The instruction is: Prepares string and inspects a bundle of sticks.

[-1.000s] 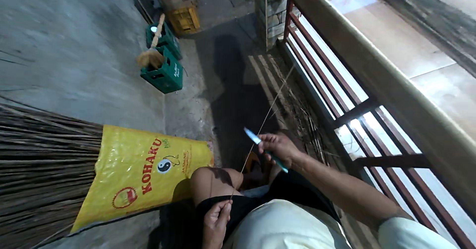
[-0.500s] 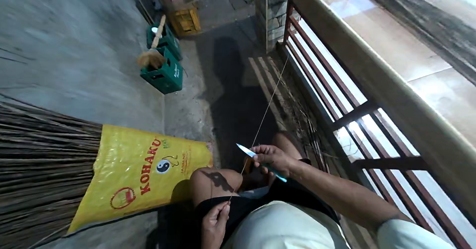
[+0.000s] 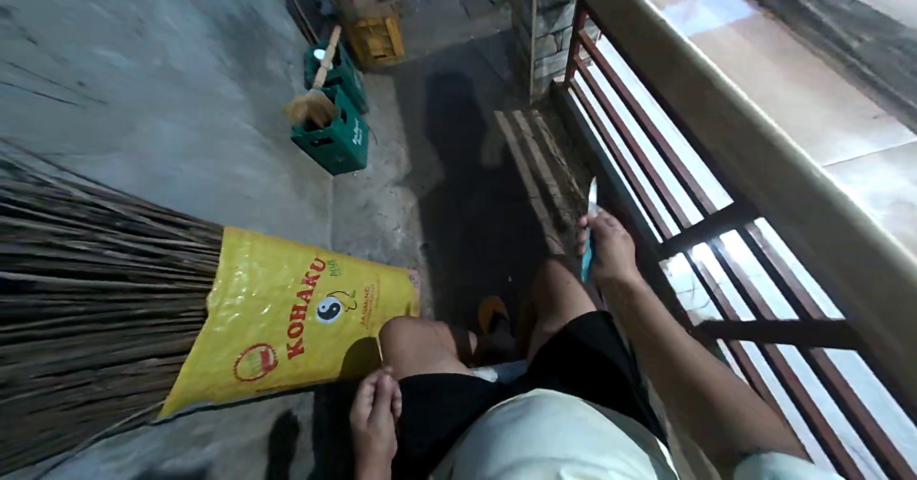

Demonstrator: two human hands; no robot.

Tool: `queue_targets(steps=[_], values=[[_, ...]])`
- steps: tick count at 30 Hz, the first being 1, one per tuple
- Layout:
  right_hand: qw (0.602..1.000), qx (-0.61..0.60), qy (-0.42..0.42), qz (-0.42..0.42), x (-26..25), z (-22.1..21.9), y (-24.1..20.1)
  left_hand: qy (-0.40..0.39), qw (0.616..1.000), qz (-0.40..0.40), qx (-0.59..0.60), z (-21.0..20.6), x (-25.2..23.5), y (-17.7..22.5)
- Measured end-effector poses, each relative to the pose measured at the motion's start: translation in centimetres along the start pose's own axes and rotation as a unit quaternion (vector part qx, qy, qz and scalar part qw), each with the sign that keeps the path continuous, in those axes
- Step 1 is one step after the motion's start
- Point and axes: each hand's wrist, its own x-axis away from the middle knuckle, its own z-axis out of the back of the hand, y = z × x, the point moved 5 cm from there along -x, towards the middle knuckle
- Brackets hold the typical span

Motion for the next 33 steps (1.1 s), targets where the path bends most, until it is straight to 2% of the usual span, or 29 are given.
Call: queue_targets(steps=[3,5,8,10,14,19,22,26,28,30,32,33], values=[[0.981,0.034,-0.171,-0.08,6.3,-3.6,3.2,0.021,0.991,-0.103,0.085,-1.9,-3.1,4.4],[0.941,0.011,-0.305,-0.147,10.9,-5.6,5.3,0.01,0.974,-0.163,0.156,-4.0,-4.5,8.0],[0.89,-0.05,-0.403,-0.206,14.8,-7.0,7.4,-0.025,0.948,-0.204,0.241,-7.8,-5.1,11.7],[0.887,-0.093,-0.4,-0.212,15.3,-7.3,7.7,-0.049,0.94,-0.204,0.269,-10.2,-4.7,12.3],[0.932,-0.11,-0.288,-0.191,14.0,-7.3,6.6,-0.104,0.936,-0.175,0.287,-13.8,-3.2,10.1],[0.961,-0.095,-0.205,-0.16,11.1,-6.5,6.4,-0.113,0.954,-0.083,0.265,-15.2,-0.5,6.9],[0.97,-0.056,-0.192,-0.139,9.7,-5.9,6.9,-0.107,0.97,-0.006,0.219,-14.8,0.5,5.3],[0.965,0.007,-0.237,-0.111,7.0,-4.3,6.3,-0.21,0.972,0.067,0.084,-14.0,1.9,4.5],[0.966,0.037,-0.244,-0.079,5.3,-2.8,5.4,-0.284,0.958,0.036,0.022,-13.2,3.1,5.0],[0.964,0.059,-0.253,-0.06,3.6,-0.9,4.7,-0.349,0.935,-0.062,-0.011,-12.6,4.2,6.8],[0.959,0.075,-0.267,-0.059,2.6,1.0,4.1,-0.36,0.915,-0.179,-0.026,-12.0,4.5,9.4],[0.956,0.085,-0.274,-0.06,2.4,1.7,3.9,-0.339,0.911,-0.231,-0.035,-11.8,4.3,10.5]])
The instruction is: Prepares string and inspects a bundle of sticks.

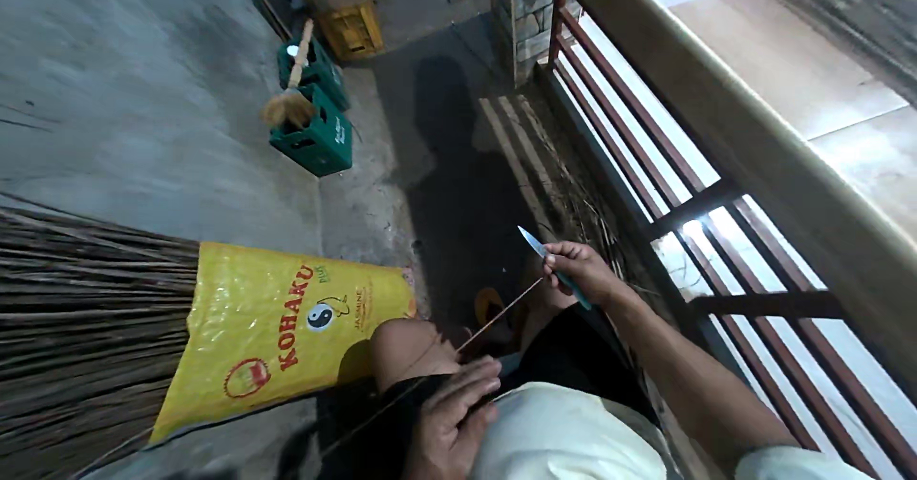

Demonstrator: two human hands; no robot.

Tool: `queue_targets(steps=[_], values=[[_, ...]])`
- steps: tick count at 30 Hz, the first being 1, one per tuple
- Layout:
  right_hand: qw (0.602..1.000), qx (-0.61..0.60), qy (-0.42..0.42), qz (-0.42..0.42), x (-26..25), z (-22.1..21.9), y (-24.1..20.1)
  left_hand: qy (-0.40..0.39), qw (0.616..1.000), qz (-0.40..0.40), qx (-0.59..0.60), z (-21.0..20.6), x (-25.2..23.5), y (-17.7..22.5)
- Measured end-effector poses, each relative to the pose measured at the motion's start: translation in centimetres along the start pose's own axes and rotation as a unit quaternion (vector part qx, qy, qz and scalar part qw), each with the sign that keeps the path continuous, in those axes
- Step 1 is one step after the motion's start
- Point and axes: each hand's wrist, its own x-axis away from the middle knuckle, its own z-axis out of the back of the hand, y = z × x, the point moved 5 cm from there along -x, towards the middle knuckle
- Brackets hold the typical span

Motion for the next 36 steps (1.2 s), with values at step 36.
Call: queue_targets(steps=[36], values=[[0.988,-0.074,-0.086,-0.104,1.6,-6.5,3.3,0.115,0.909,0.368,0.161,-1.2,3.9,-9.7]])
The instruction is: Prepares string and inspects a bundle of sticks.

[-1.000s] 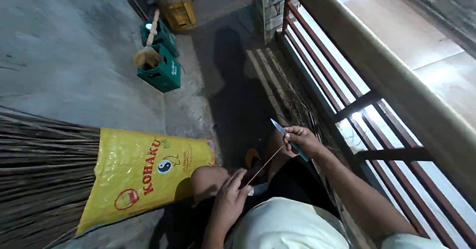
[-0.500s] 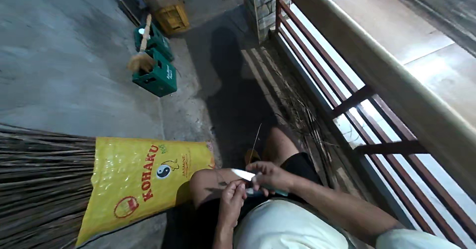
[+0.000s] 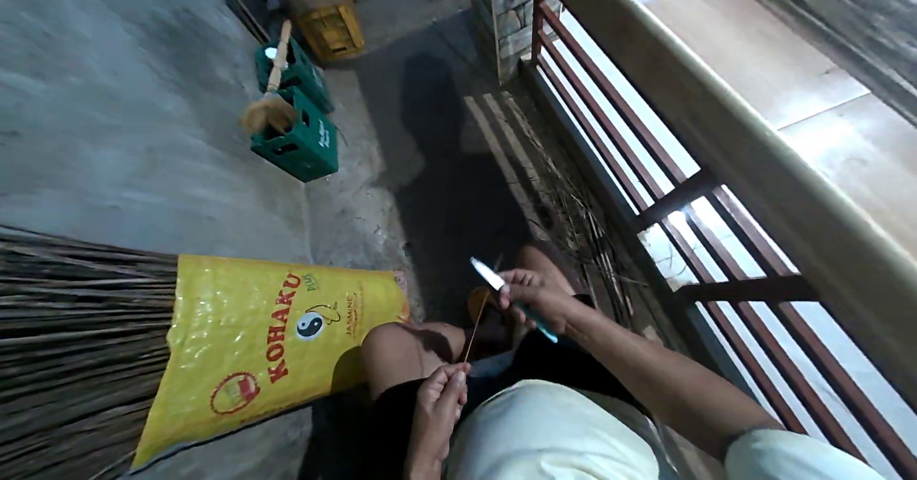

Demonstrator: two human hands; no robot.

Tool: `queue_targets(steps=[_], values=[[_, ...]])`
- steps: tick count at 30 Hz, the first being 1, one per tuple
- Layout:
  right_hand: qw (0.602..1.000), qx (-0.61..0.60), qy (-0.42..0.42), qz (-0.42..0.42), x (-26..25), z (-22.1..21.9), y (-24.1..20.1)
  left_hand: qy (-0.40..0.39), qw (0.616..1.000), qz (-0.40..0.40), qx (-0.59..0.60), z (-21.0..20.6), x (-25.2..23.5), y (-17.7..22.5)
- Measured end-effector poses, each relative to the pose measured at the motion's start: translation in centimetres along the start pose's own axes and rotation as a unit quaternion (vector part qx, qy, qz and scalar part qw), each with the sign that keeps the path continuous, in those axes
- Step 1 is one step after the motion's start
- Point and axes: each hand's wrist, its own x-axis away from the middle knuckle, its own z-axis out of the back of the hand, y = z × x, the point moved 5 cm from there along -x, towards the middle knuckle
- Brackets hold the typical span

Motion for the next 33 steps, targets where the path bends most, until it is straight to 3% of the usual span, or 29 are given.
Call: queue_targets(steps=[3,5,11,13,15,19,22,27,29,33], values=[[0.996,0.045,-0.071,-0.039,1.4,-3.9,2.5,0.003,1.0,-0.013,0.0,-0.4,-0.2,0.5],[0.996,0.044,-0.071,-0.036,1.3,-4.4,2.6,0.004,1.0,-0.018,0.005,-0.3,-0.2,1.0],[0.983,-0.015,0.18,0.038,-1.0,2.5,-2.1,0.043,0.996,-0.023,-0.07,1.9,0.4,0.3],[0.988,0.003,0.148,0.043,-0.2,1.4,-2.1,0.078,0.991,-0.042,-0.099,2.5,0.1,0.3],[0.998,0.03,0.052,0.012,0.8,-1.3,-0.5,0.092,0.988,-0.056,-0.108,2.5,-0.4,0.8],[0.995,0.058,-0.067,-0.046,1.8,-5.7,2.5,0.063,0.988,-0.09,-0.108,0.8,-0.7,2.4],[0.997,0.06,-0.05,-0.015,0.8,-5.4,2.0,0.052,0.987,-0.105,-0.107,0.6,-0.4,3.1],[0.991,-0.025,0.124,0.048,-0.7,-0.4,-1.8,0.068,0.986,-0.103,-0.111,1.9,0.1,1.8],[0.994,-0.005,0.098,0.037,-0.1,-1.1,-1.7,0.068,0.986,-0.107,-0.109,1.9,0.0,1.4],[0.993,0.102,-0.051,-0.032,2.0,-5.9,2.4,0.063,0.985,-0.123,-0.099,0.9,-0.1,1.9]])
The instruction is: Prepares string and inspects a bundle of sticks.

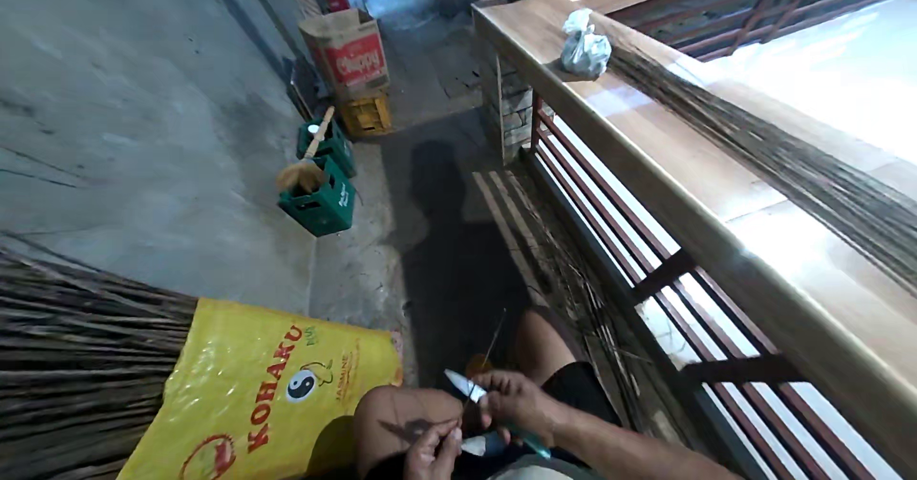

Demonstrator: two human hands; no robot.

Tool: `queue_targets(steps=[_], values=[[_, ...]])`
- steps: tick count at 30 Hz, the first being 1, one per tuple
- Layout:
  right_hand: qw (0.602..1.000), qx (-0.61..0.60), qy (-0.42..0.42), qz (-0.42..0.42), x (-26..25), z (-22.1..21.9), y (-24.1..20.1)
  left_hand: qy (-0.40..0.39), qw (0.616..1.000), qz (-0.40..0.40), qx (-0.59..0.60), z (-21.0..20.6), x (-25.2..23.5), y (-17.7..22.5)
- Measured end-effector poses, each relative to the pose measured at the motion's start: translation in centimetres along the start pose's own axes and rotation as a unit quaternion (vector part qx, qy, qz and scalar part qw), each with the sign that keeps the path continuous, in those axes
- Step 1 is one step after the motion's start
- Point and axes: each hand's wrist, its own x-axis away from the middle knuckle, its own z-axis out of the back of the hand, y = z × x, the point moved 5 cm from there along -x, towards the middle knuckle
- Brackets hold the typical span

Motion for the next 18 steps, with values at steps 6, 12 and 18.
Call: queue_targets(steps=[6,12,18], values=[[0.969,-0.099,0.214,0.078,-1.4,5.5,-1.4,0.016,1.0,0.001,0.007,0.9,0.1,0.2],[0.996,-0.013,0.073,0.057,1.2,3.5,-3.7,0.034,0.999,0.015,-0.009,1.4,-0.3,-1.4],[0.999,0.006,-0.042,-0.013,-0.5,-1.2,0.8,0.018,1.0,-0.022,0.009,-0.7,-0.7,0.5]])
